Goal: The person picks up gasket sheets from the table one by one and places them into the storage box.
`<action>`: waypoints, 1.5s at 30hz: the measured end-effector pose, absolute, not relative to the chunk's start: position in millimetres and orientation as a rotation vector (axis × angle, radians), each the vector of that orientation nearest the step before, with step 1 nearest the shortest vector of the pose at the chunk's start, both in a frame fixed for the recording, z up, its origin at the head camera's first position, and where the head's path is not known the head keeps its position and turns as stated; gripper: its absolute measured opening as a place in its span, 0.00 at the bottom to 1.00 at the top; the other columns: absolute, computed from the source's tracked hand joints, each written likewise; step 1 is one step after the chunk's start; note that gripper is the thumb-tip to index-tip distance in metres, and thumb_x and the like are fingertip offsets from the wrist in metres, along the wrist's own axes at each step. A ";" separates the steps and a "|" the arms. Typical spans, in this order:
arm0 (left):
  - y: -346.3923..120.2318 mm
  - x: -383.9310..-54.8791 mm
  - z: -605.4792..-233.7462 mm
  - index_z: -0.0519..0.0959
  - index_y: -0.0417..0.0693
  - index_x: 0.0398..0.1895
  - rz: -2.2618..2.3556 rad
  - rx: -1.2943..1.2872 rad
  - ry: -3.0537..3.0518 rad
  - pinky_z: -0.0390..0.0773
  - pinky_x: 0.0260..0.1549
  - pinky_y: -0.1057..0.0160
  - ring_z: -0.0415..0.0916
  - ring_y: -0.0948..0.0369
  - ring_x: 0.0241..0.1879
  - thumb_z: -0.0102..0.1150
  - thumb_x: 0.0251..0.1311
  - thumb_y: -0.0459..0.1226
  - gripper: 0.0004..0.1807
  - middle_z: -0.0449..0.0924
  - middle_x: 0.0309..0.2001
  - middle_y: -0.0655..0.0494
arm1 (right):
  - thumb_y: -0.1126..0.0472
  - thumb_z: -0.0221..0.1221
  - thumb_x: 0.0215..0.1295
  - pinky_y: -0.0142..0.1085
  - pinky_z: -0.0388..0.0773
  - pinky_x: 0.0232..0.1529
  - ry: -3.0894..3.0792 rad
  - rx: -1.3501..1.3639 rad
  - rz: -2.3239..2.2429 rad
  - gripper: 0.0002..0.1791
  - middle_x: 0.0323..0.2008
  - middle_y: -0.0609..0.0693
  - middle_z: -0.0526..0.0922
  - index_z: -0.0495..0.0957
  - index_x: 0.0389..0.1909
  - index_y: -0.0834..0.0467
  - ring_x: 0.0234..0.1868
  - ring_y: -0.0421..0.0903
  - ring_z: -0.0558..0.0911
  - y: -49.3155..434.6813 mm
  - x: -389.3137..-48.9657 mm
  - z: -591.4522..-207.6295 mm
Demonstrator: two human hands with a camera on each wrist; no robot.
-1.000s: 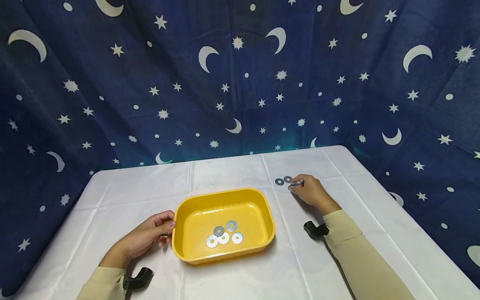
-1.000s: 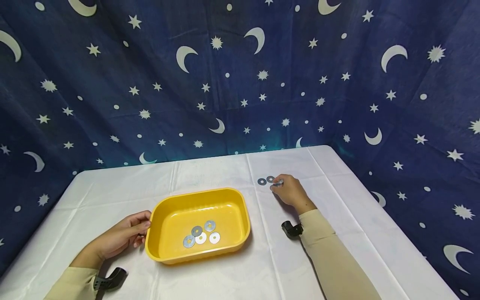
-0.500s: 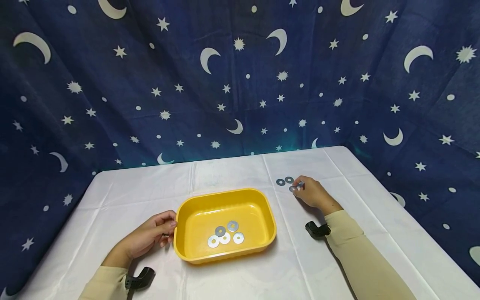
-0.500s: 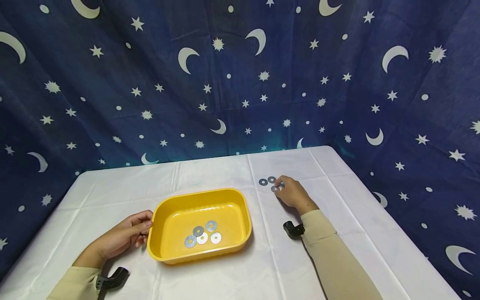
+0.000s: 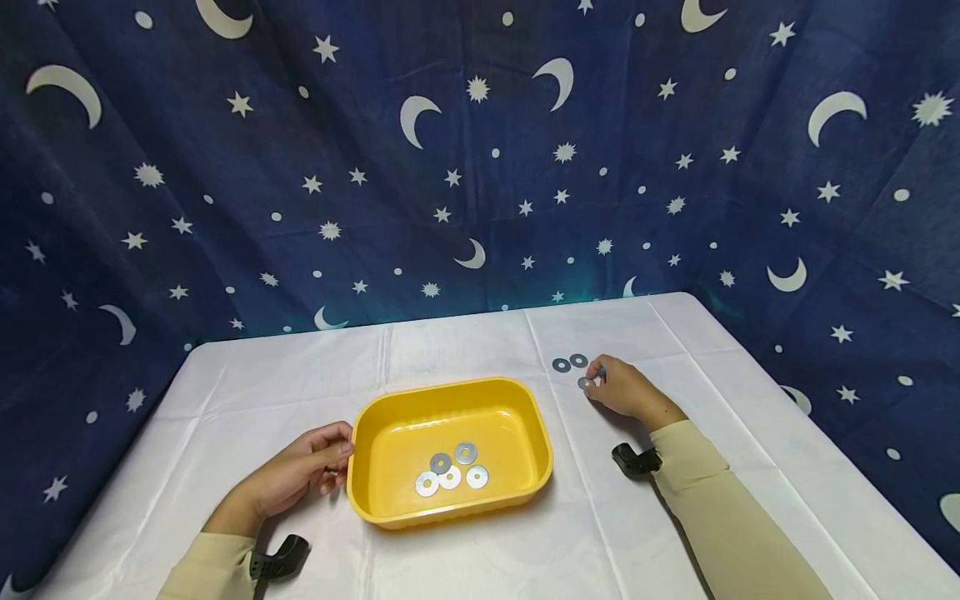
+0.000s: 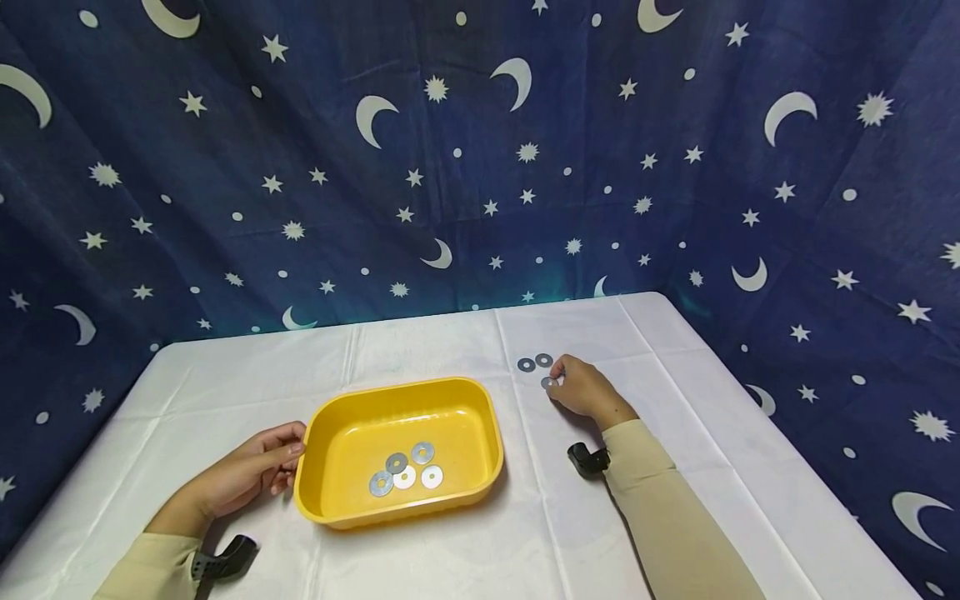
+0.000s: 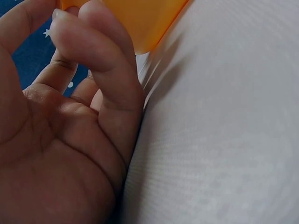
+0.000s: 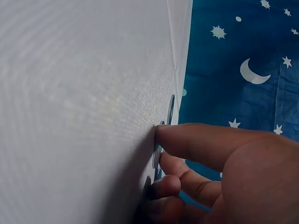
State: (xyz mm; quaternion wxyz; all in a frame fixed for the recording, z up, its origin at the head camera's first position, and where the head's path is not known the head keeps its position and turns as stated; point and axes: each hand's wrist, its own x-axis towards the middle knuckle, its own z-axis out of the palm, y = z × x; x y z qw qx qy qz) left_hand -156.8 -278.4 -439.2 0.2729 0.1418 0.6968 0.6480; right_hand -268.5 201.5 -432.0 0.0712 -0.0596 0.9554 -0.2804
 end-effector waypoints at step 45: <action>-279.2 -157.8 -440.8 0.66 0.45 0.42 1.740 0.374 1.874 0.70 0.20 0.71 0.69 0.64 0.25 0.42 0.68 0.38 0.07 0.72 0.28 0.58 | 0.70 0.49 0.61 0.34 0.73 0.23 2.793 -0.302 -0.983 0.08 0.29 0.54 0.72 0.68 0.40 0.60 0.23 0.45 0.73 194.4 -264.0 -423.1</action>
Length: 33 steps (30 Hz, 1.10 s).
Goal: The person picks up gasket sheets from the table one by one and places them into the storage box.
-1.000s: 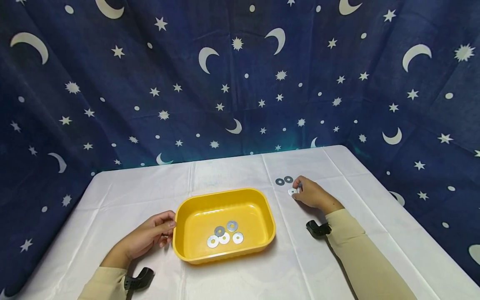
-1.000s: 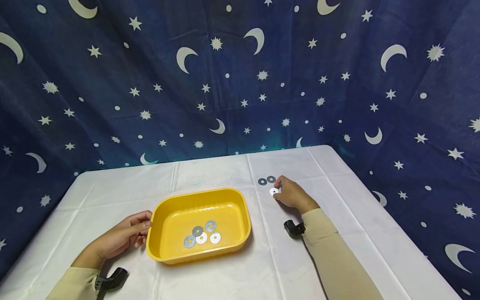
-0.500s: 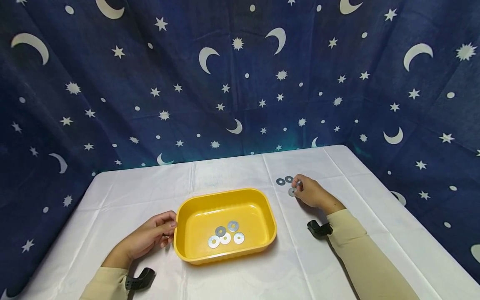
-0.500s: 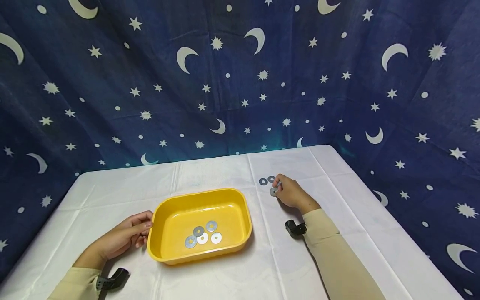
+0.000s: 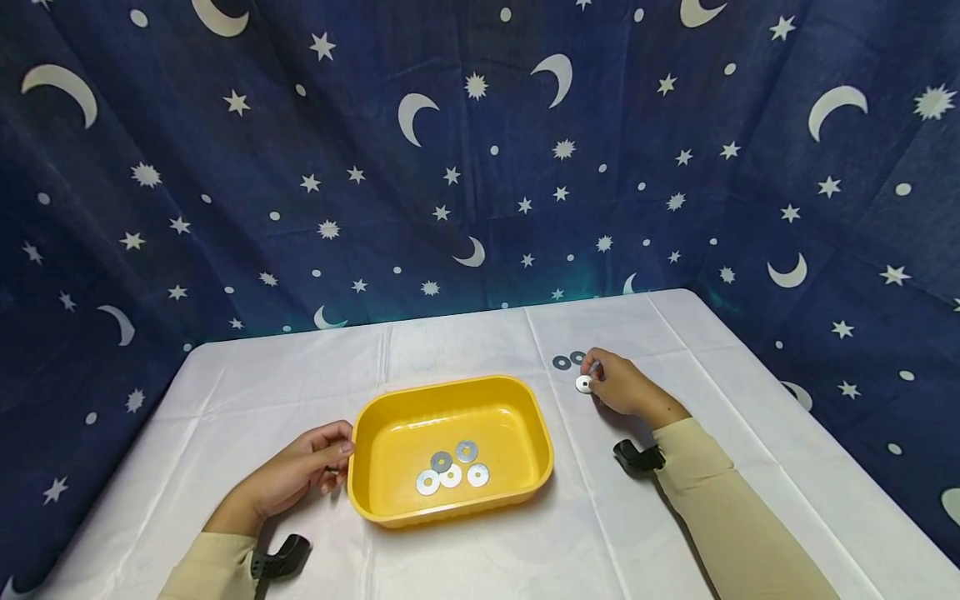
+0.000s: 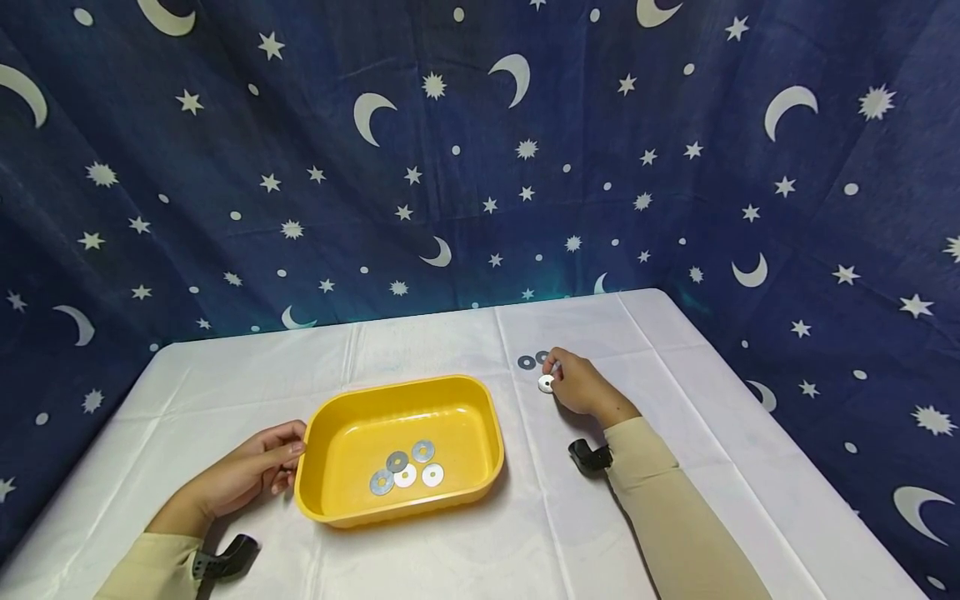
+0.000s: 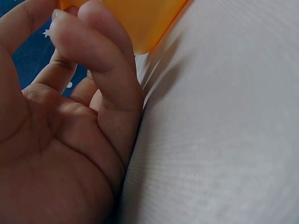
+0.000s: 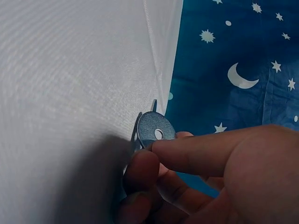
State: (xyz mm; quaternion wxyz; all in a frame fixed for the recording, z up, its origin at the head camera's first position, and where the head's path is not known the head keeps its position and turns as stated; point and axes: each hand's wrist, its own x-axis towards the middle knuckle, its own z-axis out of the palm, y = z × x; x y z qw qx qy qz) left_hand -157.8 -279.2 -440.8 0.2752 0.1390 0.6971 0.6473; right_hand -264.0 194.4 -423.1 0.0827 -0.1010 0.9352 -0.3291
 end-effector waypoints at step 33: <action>-279.5 -157.9 -440.3 0.66 0.45 0.42 1.733 0.369 1.884 0.70 0.20 0.72 0.69 0.65 0.25 0.41 0.69 0.38 0.07 0.72 0.28 0.59 | 0.68 0.50 0.63 0.35 0.71 0.30 2.843 -0.584 -1.064 0.07 0.30 0.51 0.74 0.69 0.38 0.54 0.29 0.46 0.71 162.3 -234.1 -380.1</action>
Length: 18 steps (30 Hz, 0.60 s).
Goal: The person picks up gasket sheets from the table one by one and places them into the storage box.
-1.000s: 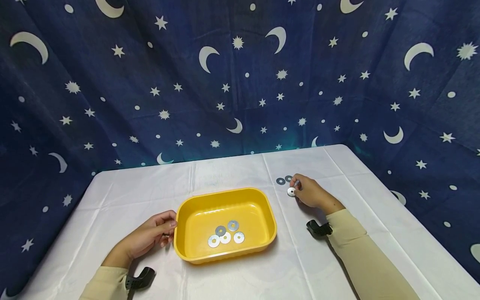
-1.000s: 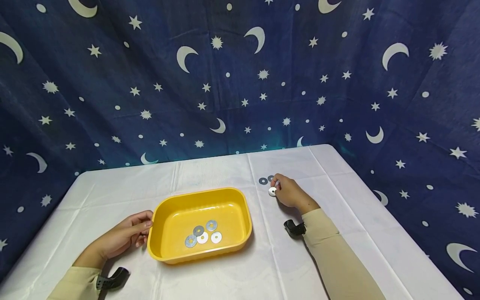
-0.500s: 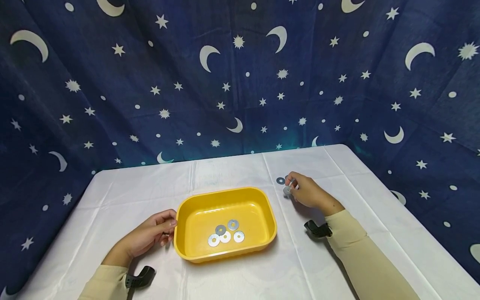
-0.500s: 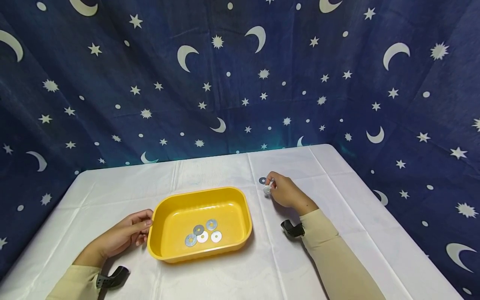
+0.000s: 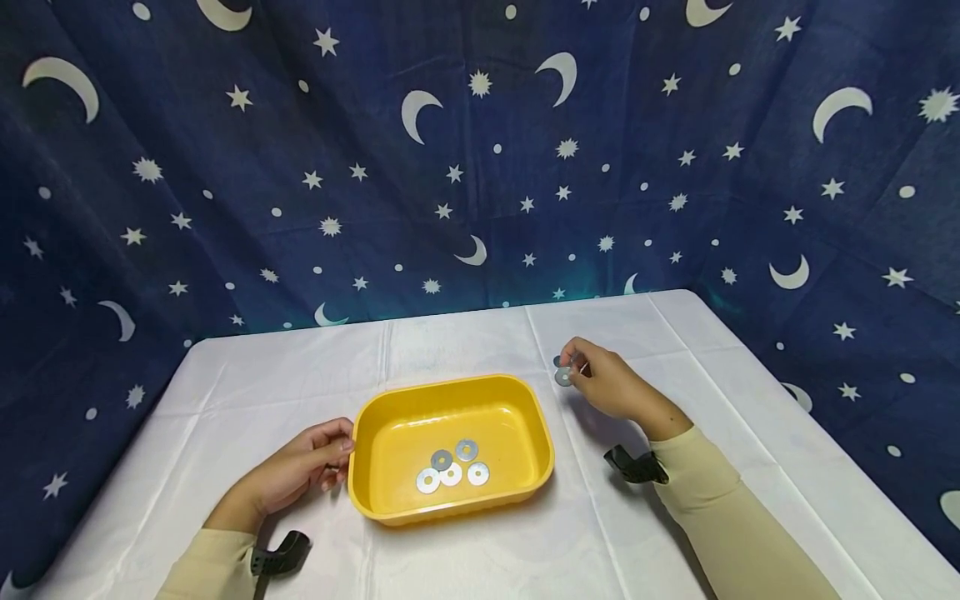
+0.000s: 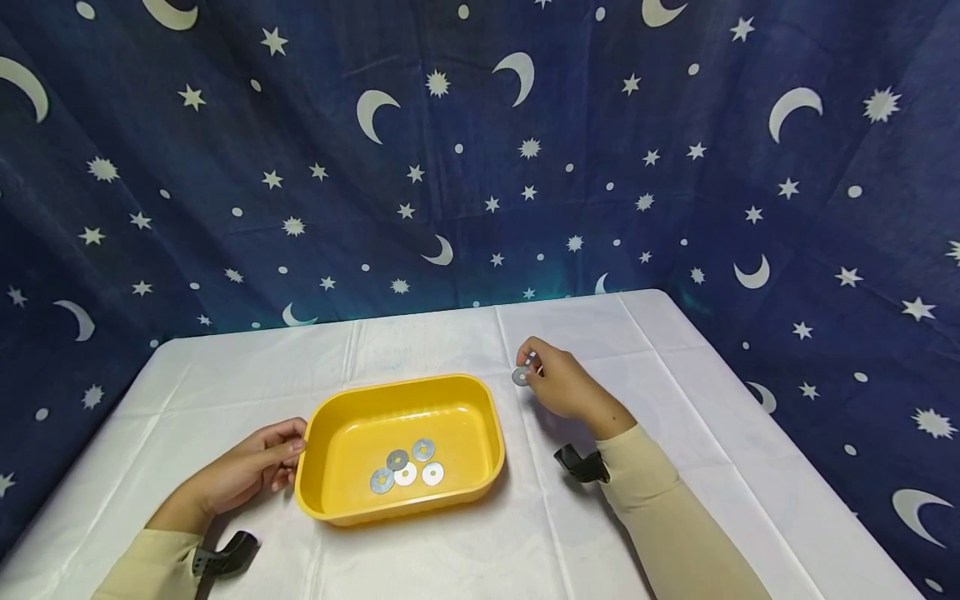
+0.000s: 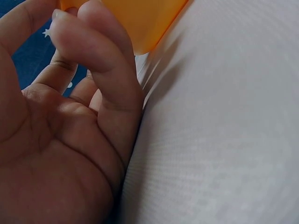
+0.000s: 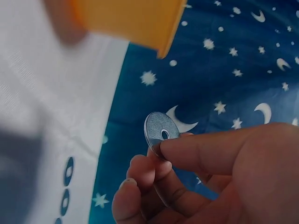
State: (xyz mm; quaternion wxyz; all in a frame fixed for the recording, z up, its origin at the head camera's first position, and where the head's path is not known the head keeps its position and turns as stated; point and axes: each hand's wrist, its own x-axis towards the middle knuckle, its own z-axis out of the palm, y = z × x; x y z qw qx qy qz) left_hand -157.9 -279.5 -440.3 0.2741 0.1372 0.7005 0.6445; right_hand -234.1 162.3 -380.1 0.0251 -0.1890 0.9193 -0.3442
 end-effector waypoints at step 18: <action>-280.9 -156.9 -439.0 0.65 0.39 0.43 1.740 0.393 1.876 0.70 0.20 0.72 0.69 0.64 0.25 0.41 0.69 0.38 0.10 0.72 0.28 0.58 | 0.65 0.52 0.64 0.35 0.73 0.31 2.672 -0.685 -1.171 0.07 0.30 0.48 0.74 0.69 0.39 0.49 0.32 0.46 0.73 136.8 -204.4 -357.3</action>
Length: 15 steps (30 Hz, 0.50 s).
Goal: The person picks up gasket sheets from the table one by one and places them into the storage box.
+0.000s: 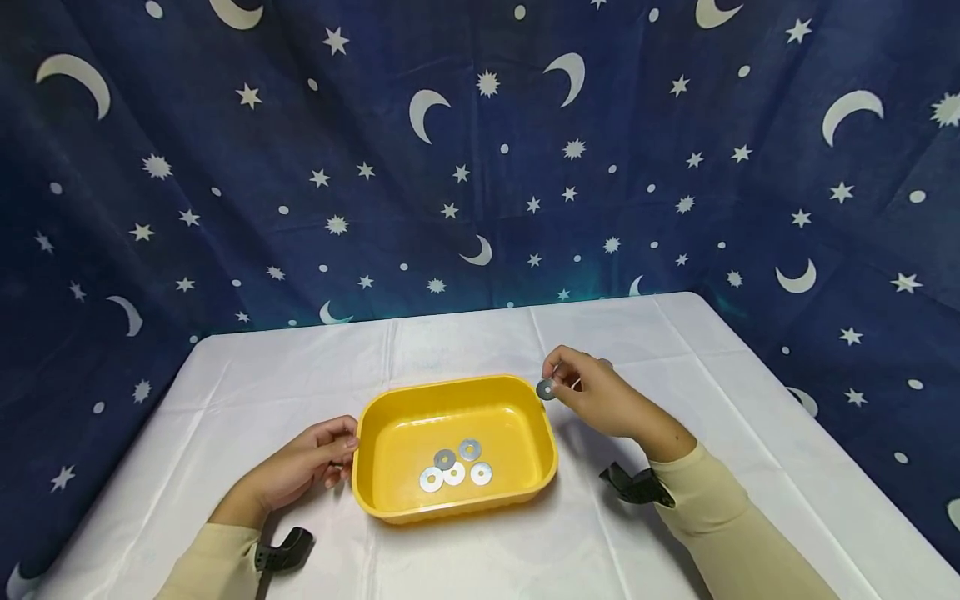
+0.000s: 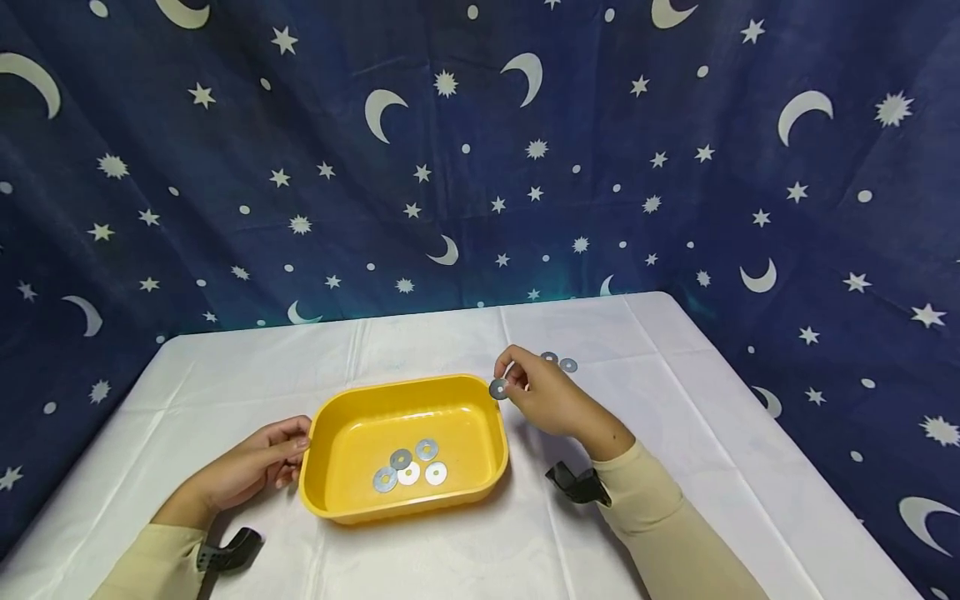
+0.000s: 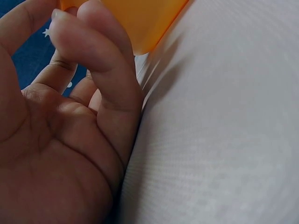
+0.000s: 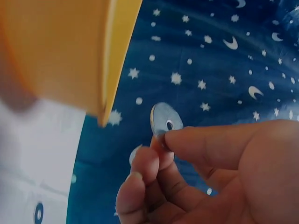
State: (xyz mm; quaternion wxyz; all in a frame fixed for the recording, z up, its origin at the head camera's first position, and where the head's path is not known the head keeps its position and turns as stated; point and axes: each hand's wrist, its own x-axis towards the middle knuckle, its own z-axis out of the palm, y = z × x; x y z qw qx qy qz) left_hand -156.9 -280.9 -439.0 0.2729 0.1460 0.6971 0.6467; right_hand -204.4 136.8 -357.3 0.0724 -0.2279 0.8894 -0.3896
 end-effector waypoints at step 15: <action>-281.3 -159.5 -440.3 0.63 0.36 0.45 1.744 0.382 1.872 0.70 0.20 0.72 0.69 0.65 0.25 0.41 0.69 0.38 0.12 0.72 0.29 0.59 | 0.66 0.54 0.63 0.31 0.73 0.29 2.504 -0.720 -1.220 0.11 0.29 0.47 0.73 0.74 0.44 0.50 0.31 0.45 0.73 94.9 -188.3 -368.5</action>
